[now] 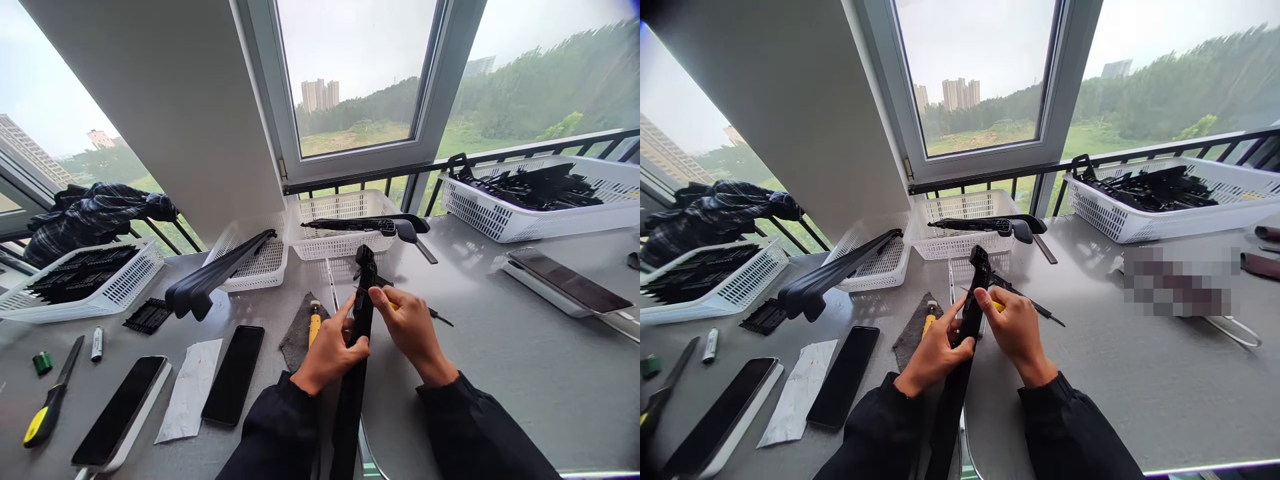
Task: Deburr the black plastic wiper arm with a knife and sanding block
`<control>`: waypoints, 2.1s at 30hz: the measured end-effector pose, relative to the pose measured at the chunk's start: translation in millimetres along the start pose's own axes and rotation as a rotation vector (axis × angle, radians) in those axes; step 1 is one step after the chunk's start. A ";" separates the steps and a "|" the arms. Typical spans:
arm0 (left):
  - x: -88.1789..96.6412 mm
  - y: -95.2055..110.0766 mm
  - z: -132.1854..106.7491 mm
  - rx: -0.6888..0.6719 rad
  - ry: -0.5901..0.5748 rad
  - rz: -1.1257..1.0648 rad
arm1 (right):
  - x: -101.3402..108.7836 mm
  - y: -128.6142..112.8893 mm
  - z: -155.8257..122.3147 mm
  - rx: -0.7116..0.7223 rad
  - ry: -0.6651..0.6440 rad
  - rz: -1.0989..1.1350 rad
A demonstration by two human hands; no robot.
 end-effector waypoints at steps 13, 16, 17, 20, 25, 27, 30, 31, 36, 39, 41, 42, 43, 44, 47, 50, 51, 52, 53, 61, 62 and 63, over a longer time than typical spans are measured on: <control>5.3 -3.5 1.2 -0.030 0.033 0.028 | -10.5 -1.2 -3.2 0.002 -0.037 -0.011; 8.8 -4.4 1.4 -0.037 0.065 0.046 | -16.3 -3.8 -5.5 0.029 -0.073 -0.040; 11.0 -4.5 1.7 -0.040 0.087 0.039 | -19.9 -5.8 -7.1 0.048 -0.101 -0.057; 16.8 -4.5 2.9 -0.027 0.147 -0.034 | -30.7 -11.2 -12.1 0.102 -0.205 -0.083; 18.8 5.9 2.3 -0.017 0.164 -0.238 | -25.7 -5.2 -7.7 0.067 -0.185 -0.005; 20.4 11.5 0.4 -0.031 0.167 -0.266 | -21.5 -0.5 -4.5 0.040 -0.158 0.006; 25.8 15.7 -3.0 -0.055 0.185 -0.272 | -21.0 0.4 -3.5 0.042 -0.169 0.008; 27.7 15.6 -3.8 -0.056 0.190 -0.278 | -22.5 -1.2 -4.4 0.056 -0.187 0.007; 31.9 17.9 -4.1 -0.089 0.183 -0.322 | -33.7 -8.8 -11.0 0.124 -0.313 -0.049; 29.7 18.7 -3.3 -0.072 0.177 -0.320 | -32.0 -4.0 -8.6 0.091 -0.292 -0.082; 26.8 16.2 -2.7 -0.044 0.172 -0.310 | -26.6 1.5 -4.7 0.054 -0.232 -0.076; 24.9 14.3 -2.3 -0.030 0.166 -0.308 | -23.8 3.8 -2.9 0.041 -0.205 -0.069; 22.7 12.0 -1.9 -0.015 0.157 -0.306 | -21.4 5.5 -1.6 0.034 -0.184 -0.065; 20.4 9.5 -1.4 -0.002 0.146 -0.306 | -19.6 6.5 -0.8 0.032 -0.169 -0.065; 14.1 4.1 0.0 0.019 0.115 -0.303 | -17.6 5.9 -0.7 0.044 -0.154 -0.073; 14.5 2.9 1.0 0.005 0.146 -0.300 | -18.1 3.2 -2.1 0.053 -0.154 -0.072; 16.5 2.7 1.1 0.002 0.173 -0.299 | -18.9 2.1 -2.7 0.057 -0.161 -0.073; 19.3 2.4 1.0 -0.001 0.209 -0.297 | -20.0 1.2 -3.3 0.059 -0.171 -0.078; 22.6 2.3 0.8 -0.004 0.249 -0.294 | -21.2 0.6 -3.9 0.059 -0.183 -0.087; 39.9 6.7 -2.1 -0.109 0.418 -0.204 | -29.5 0.2 -7.4 0.055 -0.265 -0.179; 40.6 6.9 -2.5 -0.119 0.427 -0.201 | -30.6 0.3 -7.7 0.057 -0.282 -0.182; 40.9 6.6 -2.9 -0.122 0.434 -0.199 | -31.3 0.3 -7.9 0.058 -0.296 -0.181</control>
Point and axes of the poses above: each hand's wrist, its own z-axis towards the middle knuckle, its own x-axis out of the back of the hand, y = z × x, the point moved 6 cm from there along z, towards the middle knuckle, and after that the axes turned 5 degrees about -x, right-handed, at the moved point
